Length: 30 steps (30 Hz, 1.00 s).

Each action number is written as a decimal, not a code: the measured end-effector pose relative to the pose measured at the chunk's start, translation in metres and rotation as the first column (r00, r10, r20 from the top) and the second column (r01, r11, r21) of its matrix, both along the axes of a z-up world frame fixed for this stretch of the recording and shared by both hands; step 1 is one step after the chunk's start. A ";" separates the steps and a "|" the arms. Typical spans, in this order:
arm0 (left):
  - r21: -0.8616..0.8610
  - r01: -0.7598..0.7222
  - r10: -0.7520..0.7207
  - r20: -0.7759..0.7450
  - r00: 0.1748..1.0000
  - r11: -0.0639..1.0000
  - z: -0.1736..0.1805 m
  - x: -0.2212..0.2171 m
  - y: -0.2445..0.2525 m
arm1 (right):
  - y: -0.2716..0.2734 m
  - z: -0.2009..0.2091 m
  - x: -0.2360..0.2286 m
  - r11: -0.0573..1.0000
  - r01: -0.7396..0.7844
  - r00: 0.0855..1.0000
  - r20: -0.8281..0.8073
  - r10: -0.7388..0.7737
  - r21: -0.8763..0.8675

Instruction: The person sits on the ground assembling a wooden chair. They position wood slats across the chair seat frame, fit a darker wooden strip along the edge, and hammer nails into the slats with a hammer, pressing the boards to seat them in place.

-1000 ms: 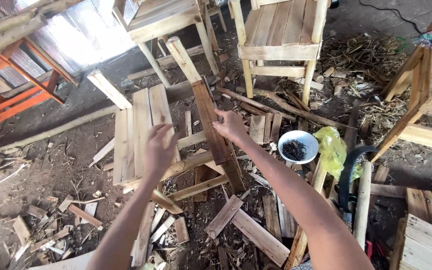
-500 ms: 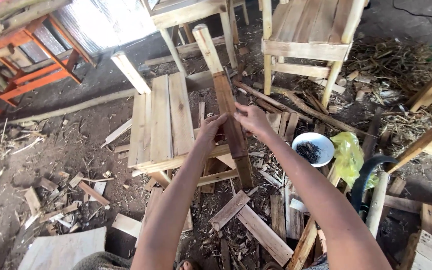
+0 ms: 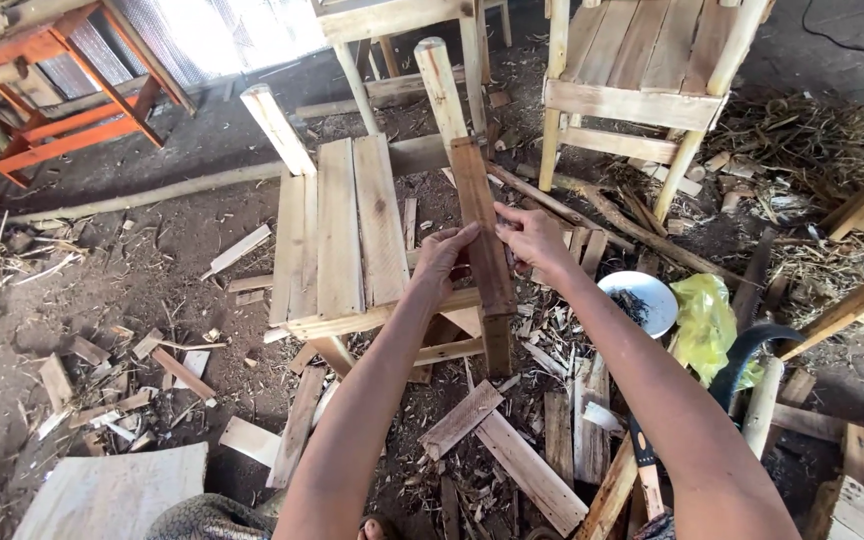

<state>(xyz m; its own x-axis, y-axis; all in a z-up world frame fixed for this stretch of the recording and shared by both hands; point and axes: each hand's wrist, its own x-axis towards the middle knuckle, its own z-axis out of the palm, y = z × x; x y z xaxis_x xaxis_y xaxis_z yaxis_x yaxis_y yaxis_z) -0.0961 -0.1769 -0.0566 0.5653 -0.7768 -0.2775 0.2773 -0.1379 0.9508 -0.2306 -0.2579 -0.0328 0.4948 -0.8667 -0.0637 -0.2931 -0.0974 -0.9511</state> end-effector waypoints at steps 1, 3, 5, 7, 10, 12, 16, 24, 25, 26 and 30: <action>-0.001 -0.001 0.001 -0.001 1.000 1.000 -0.003 0.002 0.000 | -0.002 -0.002 0.000 1.000 -0.001 1.000 -0.001 0.001 -0.001; 0.006 -0.005 0.005 -0.005 1.000 1.000 -0.008 0.005 -0.002 | -0.006 -0.004 0.001 0.999 -0.022 1.000 -0.017 0.022 -0.043; 0.006 -0.006 0.006 -0.014 1.000 1.000 -0.006 0.003 -0.003 | -0.009 -0.007 0.004 0.998 -0.030 0.999 -0.019 0.029 -0.050; 0.007 -0.010 0.010 -0.022 1.000 1.000 -0.010 0.005 -0.003 | 0.001 0.009 -0.002 0.998 -0.041 0.999 -0.022 0.040 -0.055; -0.011 -0.013 0.013 0.024 1.000 1.000 -0.013 0.009 -0.006 | 0.022 0.044 -0.012 0.918 -0.180 0.961 -0.262 0.088 -0.354; -0.105 -0.045 0.058 0.117 0.991 0.993 -0.004 0.004 -0.004 | 0.021 0.042 -0.003 0.848 -0.353 0.860 -0.493 0.128 -0.396; -0.110 -0.045 0.073 0.261 0.963 0.993 0.009 -0.004 0.002 | 0.027 0.058 -0.006 0.857 -0.389 0.842 -0.507 0.184 -0.336; -0.158 -0.025 0.024 -0.004 1.000 0.987 0.027 -0.018 0.000 | 0.010 0.049 -0.026 0.976 -0.115 0.977 0.200 0.077 0.186; -0.159 -0.026 0.025 -0.006 1.000 0.987 0.024 -0.017 0.000 | 0.012 0.052 -0.028 0.976 -0.115 0.977 0.198 0.078 0.185; -0.190 -0.032 0.039 0.031 0.999 0.981 0.020 -0.016 0.000 | 0.014 0.054 -0.030 0.970 -0.136 0.975 0.199 0.096 0.199; -0.263 -0.064 0.084 0.065 0.994 0.963 0.021 -0.017 0.004 | 0.013 0.051 -0.028 0.963 -0.167 0.968 0.220 0.120 0.210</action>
<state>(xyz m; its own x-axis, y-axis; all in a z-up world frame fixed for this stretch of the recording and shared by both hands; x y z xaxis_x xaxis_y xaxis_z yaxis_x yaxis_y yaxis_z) -0.1128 -0.1731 -0.0360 0.6355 -0.7717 -0.0263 0.2037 0.1347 0.9697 -0.2591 -0.2450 0.0184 0.6357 -0.7602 -0.1342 -0.0903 0.0994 -0.9909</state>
